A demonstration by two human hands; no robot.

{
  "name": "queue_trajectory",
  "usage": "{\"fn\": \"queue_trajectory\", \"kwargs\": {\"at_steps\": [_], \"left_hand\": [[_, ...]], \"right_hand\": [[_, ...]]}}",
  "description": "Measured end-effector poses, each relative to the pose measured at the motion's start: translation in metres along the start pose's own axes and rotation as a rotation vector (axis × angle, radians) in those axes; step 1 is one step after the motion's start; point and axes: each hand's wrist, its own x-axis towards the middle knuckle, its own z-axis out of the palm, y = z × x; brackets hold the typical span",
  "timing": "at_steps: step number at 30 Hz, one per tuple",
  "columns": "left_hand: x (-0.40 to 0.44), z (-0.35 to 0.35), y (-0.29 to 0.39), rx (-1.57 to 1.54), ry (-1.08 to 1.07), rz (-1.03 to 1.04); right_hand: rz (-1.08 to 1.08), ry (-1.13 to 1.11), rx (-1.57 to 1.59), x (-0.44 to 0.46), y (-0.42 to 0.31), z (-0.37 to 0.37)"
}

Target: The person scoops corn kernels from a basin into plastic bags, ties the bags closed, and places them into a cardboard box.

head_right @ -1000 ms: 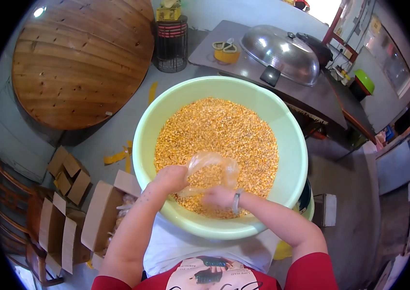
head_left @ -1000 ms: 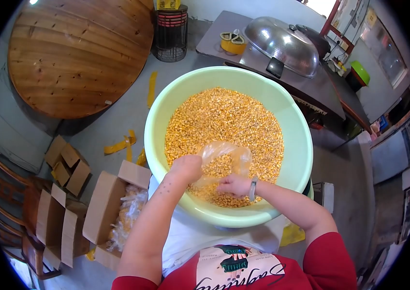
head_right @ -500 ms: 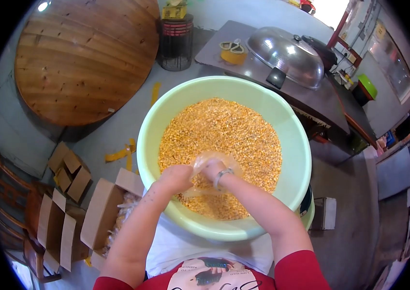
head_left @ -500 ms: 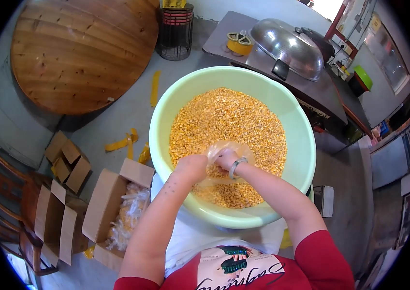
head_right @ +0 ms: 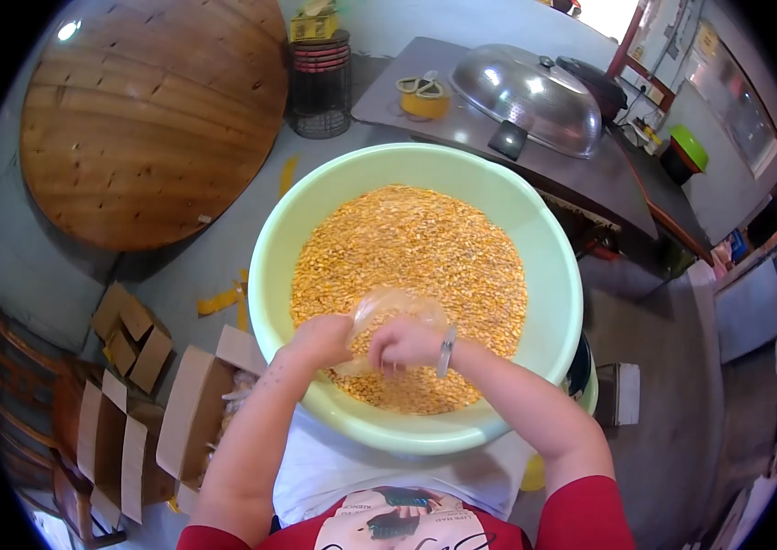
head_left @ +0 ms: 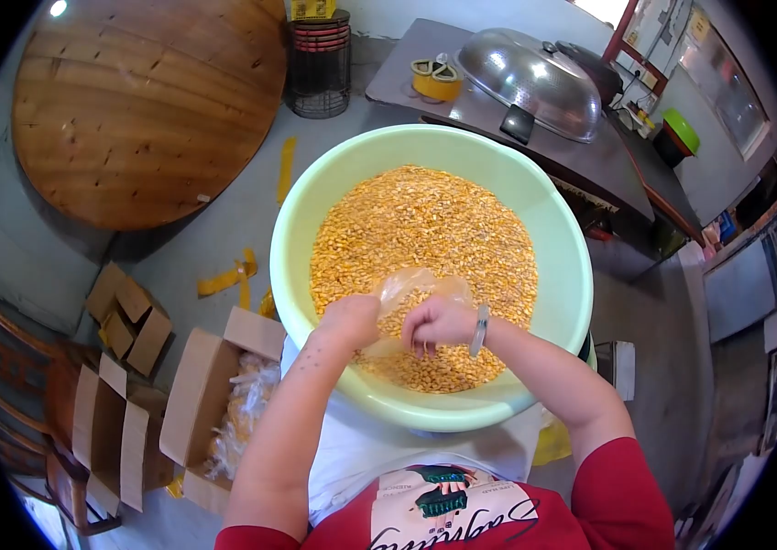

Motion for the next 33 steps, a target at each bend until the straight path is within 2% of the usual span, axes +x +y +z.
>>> {"fn": "queue_trajectory", "kwargs": {"at_steps": [3,6,9,15,18,21,27,30,33], "left_hand": [[0.002,0.000,0.000,0.027,-0.052,-0.008],[-0.002,-0.003,0.004,0.019,-0.033,-0.014],[0.001,0.001,0.002,-0.038,0.026,-0.056],[-0.001,-0.004,0.005,0.053,-0.053,-0.039],[-0.001,-0.001,0.003,0.060,-0.048,-0.027],[0.000,0.000,0.002,-0.011,-0.015,-0.063],[-0.003,-0.002,0.004,0.000,0.013,-0.068],[-0.002,0.000,0.002,0.047,0.001,-0.055],[-0.001,0.002,0.000,0.047,0.002,-0.046]], "right_hand": [[-0.069,-0.141,-0.390,-0.001,0.005,0.030],[-0.035,0.134,-0.915,0.005,0.026,0.055],[-0.104,0.225,-0.886,0.006,0.044,0.065],[0.054,0.164,-0.810,0.000,0.033,0.071],[0.008,0.228,-0.796,0.006,0.045,0.073],[0.230,0.180,-0.716,0.006,0.040,0.073],[0.140,0.177,-0.633,0.021,0.068,0.067],[0.108,0.081,-0.427,0.020,0.060,0.059],[0.191,0.101,-0.164,-0.003,0.010,0.051]]}}
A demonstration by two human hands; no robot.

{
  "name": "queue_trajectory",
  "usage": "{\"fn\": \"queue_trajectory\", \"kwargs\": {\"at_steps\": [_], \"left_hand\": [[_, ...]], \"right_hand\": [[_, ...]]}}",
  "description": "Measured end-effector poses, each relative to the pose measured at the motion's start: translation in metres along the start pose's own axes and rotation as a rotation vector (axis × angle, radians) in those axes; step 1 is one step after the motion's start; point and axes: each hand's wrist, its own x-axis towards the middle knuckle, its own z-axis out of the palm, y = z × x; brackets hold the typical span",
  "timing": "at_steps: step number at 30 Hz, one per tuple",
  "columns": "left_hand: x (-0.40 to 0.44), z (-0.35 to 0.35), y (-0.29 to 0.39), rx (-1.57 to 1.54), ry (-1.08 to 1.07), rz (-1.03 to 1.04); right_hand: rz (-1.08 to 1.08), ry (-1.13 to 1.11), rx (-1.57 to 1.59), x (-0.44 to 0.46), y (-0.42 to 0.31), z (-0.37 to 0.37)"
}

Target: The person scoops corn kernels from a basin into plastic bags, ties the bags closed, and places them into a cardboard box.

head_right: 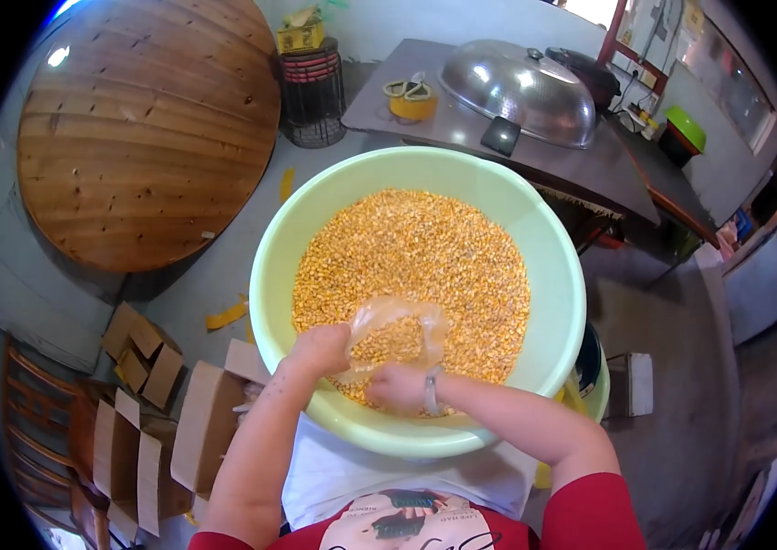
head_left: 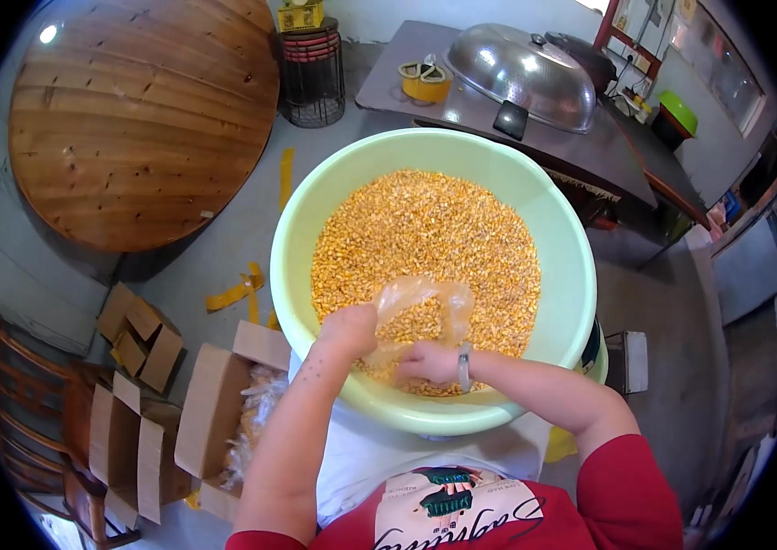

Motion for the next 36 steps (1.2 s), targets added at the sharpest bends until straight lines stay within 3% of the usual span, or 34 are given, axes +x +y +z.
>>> {"fn": "queue_trajectory", "kwargs": {"at_steps": [9,12,15,21,24,27,30,33,36], "left_hand": [[0.002,0.000,0.000,-0.026,-0.003,-0.014],[0.003,-0.001,-0.002,-0.044,-0.016,0.004],[-0.001,-0.005,0.003,-0.019,-0.005,-0.001],[0.001,-0.004,0.000,-0.055,-0.015,0.000],[0.002,-0.002,-0.001,-0.049,-0.024,-0.014],[0.003,0.002,-0.001,-0.037,0.016,-0.011],[0.002,0.001,0.000,-0.049,0.005,-0.028],[0.002,-0.001,0.001,-0.091,0.006,-0.040],[0.004,0.000,0.001,-0.074,0.015,-0.063]], "right_hand": [[0.003,0.483,0.140,0.067,-0.005,-0.028],[0.097,0.515,0.062,0.095,0.000,-0.026],[0.174,0.400,0.063,0.092,-0.006,-0.029],[0.107,0.397,0.041,0.074,-0.010,-0.039],[-0.146,0.498,0.011,0.043,-0.018,-0.042],[-0.305,0.232,0.180,0.022,-0.006,-0.050],[-0.198,-0.162,0.000,0.001,0.005,-0.040],[-0.214,-0.006,-0.801,0.005,0.034,-0.017],[-0.101,0.097,-0.906,-0.009,0.039,-0.011]]}}
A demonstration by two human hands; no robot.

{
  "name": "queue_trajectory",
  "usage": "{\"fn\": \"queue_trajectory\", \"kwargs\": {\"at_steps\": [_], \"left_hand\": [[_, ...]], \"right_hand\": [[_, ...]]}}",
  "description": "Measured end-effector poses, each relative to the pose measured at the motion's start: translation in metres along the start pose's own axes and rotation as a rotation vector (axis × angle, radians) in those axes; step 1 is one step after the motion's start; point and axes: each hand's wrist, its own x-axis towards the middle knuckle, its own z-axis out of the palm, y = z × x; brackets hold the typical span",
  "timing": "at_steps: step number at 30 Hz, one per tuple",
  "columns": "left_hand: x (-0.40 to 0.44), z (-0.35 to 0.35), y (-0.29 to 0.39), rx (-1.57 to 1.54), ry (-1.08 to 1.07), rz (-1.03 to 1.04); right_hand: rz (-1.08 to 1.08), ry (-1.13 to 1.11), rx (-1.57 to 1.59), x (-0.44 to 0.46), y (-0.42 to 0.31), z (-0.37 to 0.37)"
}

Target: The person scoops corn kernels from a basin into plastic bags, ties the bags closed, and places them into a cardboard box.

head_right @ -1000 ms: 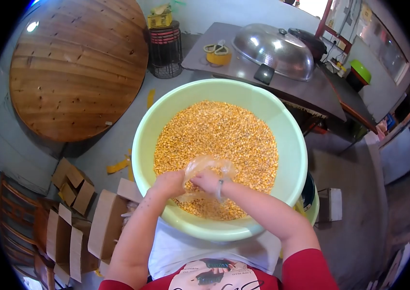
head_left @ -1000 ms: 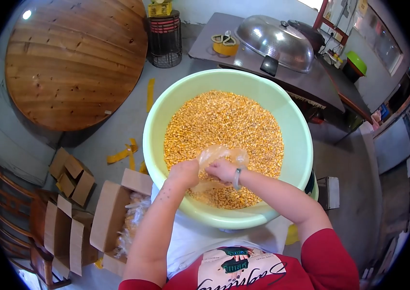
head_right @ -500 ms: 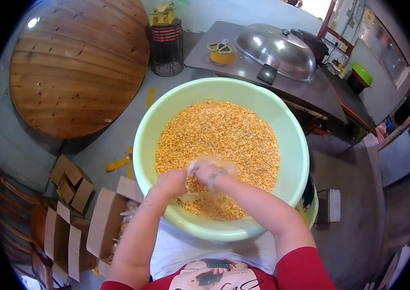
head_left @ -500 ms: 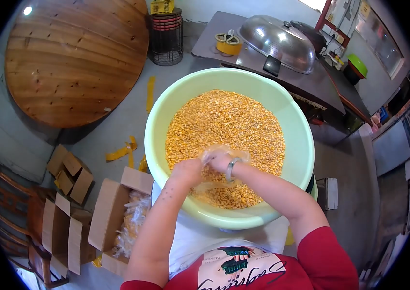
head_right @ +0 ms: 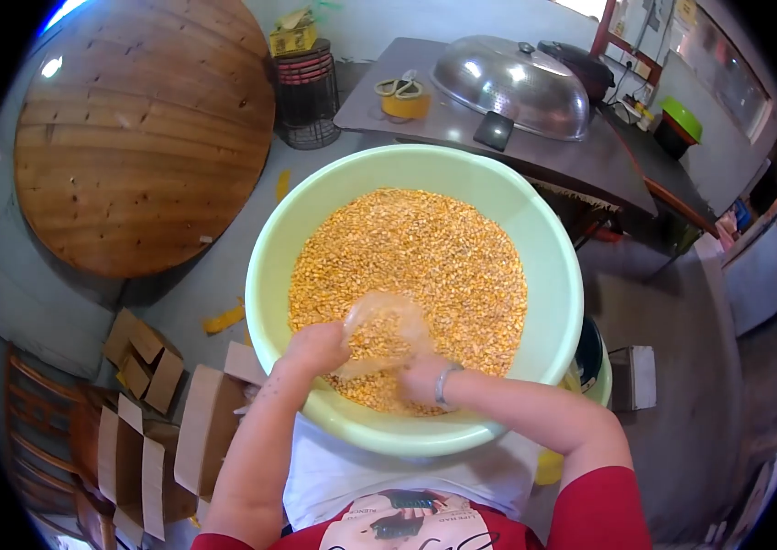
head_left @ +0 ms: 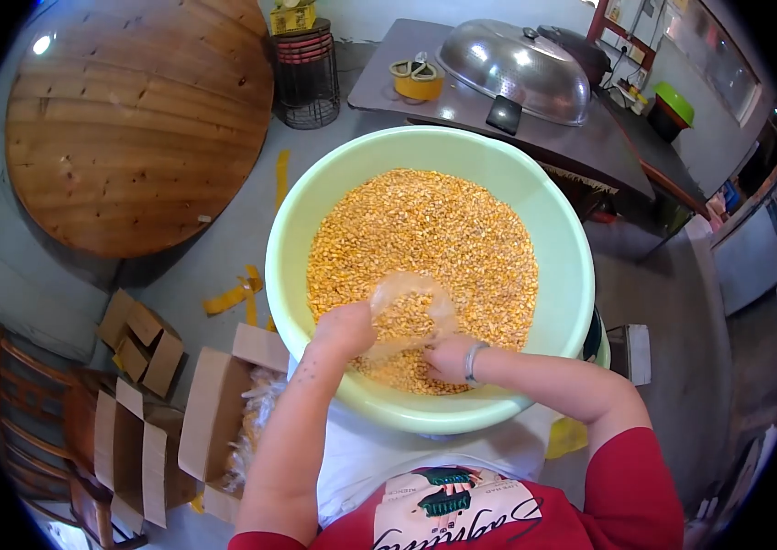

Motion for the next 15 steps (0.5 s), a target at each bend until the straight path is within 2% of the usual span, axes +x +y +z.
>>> {"fn": "queue_trajectory", "kwargs": {"at_steps": [3,6,12,15], "left_hand": [[0.001,0.000,0.001,0.005,0.005,-0.018],[0.002,0.001,0.001,0.022,0.009,-0.018],[0.001,0.000,0.004,0.028,0.011,-0.035],[0.002,0.002,0.002,0.035,0.011,-0.008]], "right_hand": [[0.076,-0.061,0.035,0.005,-0.001,0.018],[0.061,-0.138,0.075,0.007,-0.006,0.021],[0.144,-0.150,0.268,0.007,-0.012,0.021],[0.105,-0.148,0.333,0.016,-0.007,0.034]]}}
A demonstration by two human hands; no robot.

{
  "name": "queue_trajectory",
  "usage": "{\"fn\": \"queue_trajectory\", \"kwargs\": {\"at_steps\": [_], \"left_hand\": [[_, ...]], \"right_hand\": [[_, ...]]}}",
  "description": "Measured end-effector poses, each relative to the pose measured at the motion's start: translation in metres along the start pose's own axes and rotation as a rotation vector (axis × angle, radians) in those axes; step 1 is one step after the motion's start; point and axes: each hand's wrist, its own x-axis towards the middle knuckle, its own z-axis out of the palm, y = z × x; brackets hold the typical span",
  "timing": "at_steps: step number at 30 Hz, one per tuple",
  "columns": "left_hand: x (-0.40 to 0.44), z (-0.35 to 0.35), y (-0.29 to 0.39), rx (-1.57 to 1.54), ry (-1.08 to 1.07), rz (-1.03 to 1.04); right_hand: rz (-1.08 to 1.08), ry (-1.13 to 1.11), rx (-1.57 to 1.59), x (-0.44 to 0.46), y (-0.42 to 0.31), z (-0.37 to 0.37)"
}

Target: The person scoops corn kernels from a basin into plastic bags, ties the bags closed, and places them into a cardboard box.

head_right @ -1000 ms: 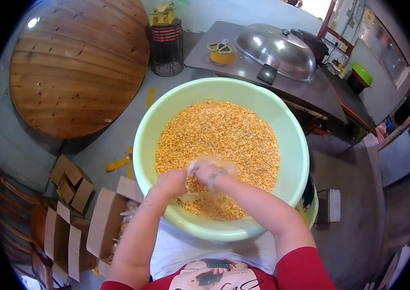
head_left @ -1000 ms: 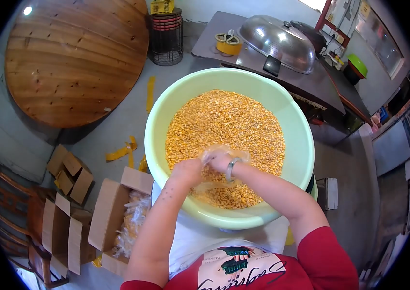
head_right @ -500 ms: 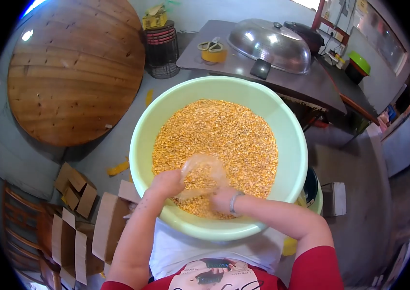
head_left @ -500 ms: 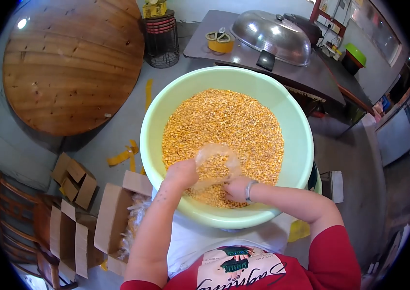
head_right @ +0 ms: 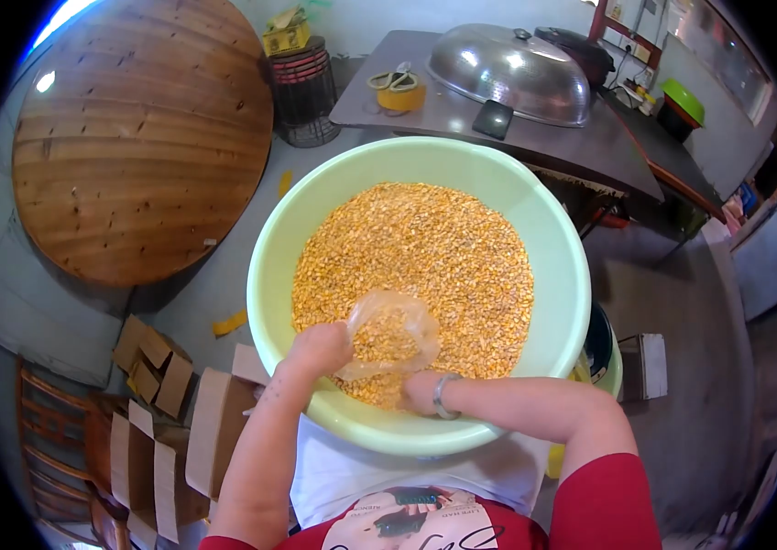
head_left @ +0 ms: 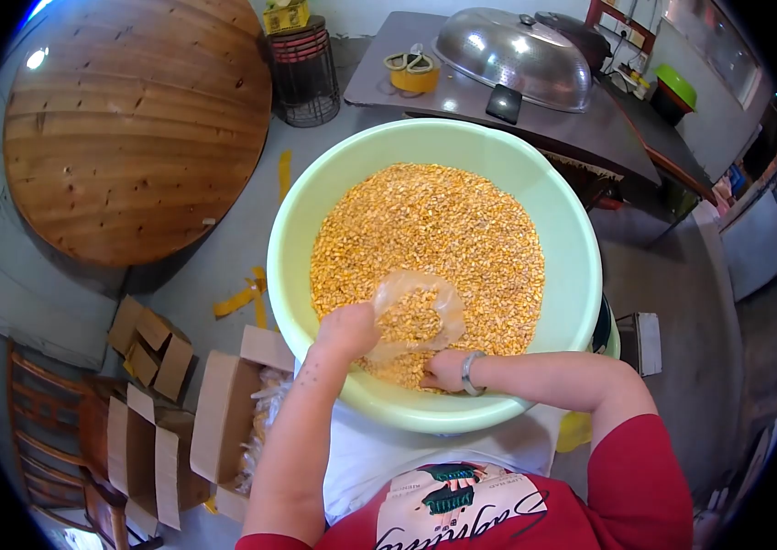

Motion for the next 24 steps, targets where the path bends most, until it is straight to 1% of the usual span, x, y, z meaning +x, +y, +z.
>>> {"fn": "queue_trajectory", "kwargs": {"at_steps": [3,6,9,12,15,18,21,24], "left_hand": [[0.000,0.003,-0.002,-0.008,0.040,0.013],[-0.001,0.001,0.000,-0.003,0.028,0.020],[-0.003,-0.001,0.000,-0.003,0.025,0.031],[-0.001,0.003,-0.004,-0.002,0.039,0.055],[-0.002,0.000,-0.004,-0.035,0.016,0.048],[-0.001,0.002,-0.006,-0.030,0.021,0.066],[-0.001,0.002,-0.006,-0.030,0.026,0.080],[-0.004,-0.002,-0.006,-0.054,0.020,0.072]], "right_hand": [[-0.080,-0.056,0.111,0.017,0.017,0.008],[-0.124,-0.086,0.268,0.021,0.031,-0.003],[0.022,-0.250,0.512,-0.002,0.014,-0.028],[-0.047,-0.222,0.594,-0.006,0.012,-0.031],[0.107,-0.213,0.618,-0.022,-0.017,-0.056],[0.174,-0.064,0.628,-0.020,-0.033,-0.077],[0.153,0.081,0.795,0.004,-0.030,-0.093],[0.259,0.239,0.741,0.023,-0.036,-0.102]]}}
